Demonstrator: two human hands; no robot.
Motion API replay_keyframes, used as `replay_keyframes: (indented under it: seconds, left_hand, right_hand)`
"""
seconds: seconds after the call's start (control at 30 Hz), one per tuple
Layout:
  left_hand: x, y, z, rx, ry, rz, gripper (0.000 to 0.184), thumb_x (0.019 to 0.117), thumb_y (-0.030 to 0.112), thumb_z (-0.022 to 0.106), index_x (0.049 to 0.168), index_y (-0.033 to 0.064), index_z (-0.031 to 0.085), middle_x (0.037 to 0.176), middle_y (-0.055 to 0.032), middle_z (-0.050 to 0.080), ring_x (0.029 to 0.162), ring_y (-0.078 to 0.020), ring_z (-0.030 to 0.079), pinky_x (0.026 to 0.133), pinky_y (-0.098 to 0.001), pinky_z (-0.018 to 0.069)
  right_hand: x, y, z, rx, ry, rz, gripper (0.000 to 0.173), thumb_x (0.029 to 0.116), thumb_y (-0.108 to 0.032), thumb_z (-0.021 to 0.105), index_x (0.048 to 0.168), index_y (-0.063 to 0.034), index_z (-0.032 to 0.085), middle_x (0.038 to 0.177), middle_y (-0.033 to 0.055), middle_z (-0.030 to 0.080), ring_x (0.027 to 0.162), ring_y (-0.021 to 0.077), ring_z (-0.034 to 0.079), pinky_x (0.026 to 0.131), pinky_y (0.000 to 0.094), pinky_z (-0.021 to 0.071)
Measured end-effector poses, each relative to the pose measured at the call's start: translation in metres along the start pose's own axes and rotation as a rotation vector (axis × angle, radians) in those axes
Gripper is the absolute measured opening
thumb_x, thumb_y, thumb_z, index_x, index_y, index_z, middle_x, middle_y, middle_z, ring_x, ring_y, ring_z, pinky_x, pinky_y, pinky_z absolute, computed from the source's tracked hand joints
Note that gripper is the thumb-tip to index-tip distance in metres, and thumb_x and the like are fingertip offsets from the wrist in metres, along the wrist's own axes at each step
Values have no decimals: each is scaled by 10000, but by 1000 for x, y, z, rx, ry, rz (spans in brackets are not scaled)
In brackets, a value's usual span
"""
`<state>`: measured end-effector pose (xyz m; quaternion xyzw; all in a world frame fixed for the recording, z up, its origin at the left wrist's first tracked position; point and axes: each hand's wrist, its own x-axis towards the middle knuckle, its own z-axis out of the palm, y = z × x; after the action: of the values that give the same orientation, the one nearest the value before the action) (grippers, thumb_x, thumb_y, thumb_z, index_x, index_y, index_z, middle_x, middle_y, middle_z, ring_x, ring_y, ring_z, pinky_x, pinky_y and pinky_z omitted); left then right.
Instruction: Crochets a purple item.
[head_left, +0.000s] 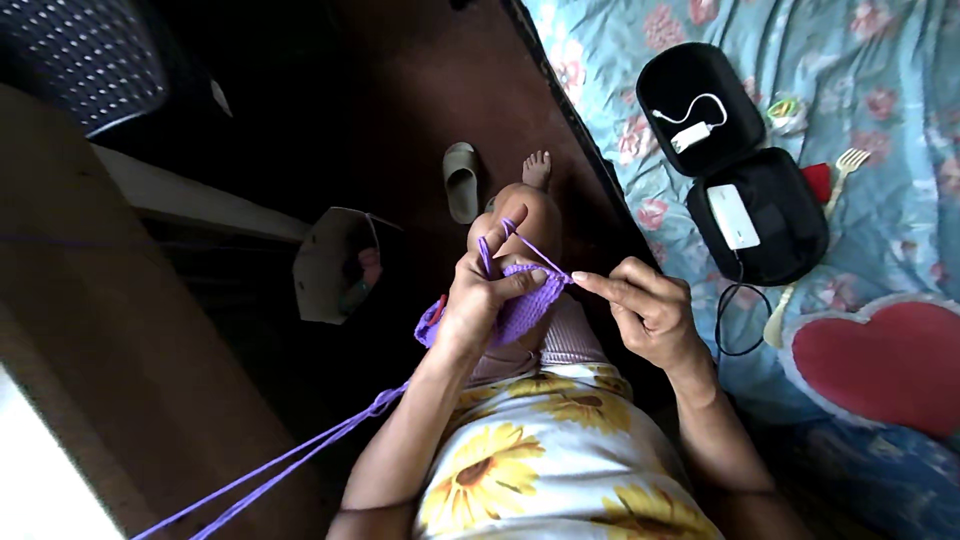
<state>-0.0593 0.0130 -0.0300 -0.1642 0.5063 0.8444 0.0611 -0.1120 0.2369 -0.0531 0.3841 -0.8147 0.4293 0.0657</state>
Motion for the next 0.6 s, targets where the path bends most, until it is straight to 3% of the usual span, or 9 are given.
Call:
replay_keyframes:
  seconds: [0.6]
  left_hand:
    - [-4, -2, 2, 64, 17, 47, 701, 880, -80, 648, 1524, 132, 468, 864, -53, 746, 669, -75, 683, 623, -222, 583]
  right_hand:
    - [-3, -16, -3, -248, 40, -32, 376, 932, -24, 573, 1182, -189, 800, 728, 75, 551, 573, 152, 502, 485, 273, 367]
